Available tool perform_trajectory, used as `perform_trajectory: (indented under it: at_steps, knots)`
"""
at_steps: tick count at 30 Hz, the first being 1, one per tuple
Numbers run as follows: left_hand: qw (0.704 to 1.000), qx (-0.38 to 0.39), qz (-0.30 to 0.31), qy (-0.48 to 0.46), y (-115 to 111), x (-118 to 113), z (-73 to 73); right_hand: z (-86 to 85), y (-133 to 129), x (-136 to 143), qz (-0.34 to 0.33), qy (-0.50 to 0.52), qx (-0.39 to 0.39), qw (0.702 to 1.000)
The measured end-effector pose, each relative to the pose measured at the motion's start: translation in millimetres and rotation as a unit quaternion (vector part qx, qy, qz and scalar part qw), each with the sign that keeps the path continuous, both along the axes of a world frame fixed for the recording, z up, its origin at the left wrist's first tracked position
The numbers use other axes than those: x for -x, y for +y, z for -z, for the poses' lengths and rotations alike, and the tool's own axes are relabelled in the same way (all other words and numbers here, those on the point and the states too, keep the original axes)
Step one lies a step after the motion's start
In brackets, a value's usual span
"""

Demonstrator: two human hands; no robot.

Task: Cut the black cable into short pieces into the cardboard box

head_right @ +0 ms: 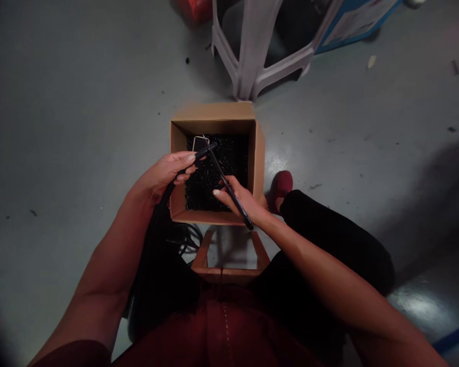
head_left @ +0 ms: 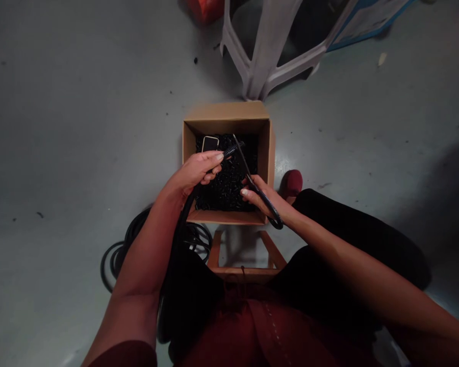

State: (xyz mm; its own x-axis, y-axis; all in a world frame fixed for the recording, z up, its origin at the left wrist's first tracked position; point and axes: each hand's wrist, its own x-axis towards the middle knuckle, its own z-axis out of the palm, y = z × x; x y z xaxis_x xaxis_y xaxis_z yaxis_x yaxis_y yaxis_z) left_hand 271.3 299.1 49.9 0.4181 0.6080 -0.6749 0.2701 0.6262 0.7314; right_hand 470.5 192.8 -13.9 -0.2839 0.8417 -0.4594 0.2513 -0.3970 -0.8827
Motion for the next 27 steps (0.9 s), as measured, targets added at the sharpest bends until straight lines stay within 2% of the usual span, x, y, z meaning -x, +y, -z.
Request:
perform_trajectory:
  at_steps: [15,27]
  knots:
    - [1.000,0.010,0.028,0.001,-3.2,-3.4,7.7,-2.7,1.1,-1.2,-0.010,-0.009,-0.006,1.000]
    - [0.999,0.021,0.026,-0.001,-4.4,-7.0,6.4,-3.2,0.7,0.0,-0.005,0.008,0.001,1.000]
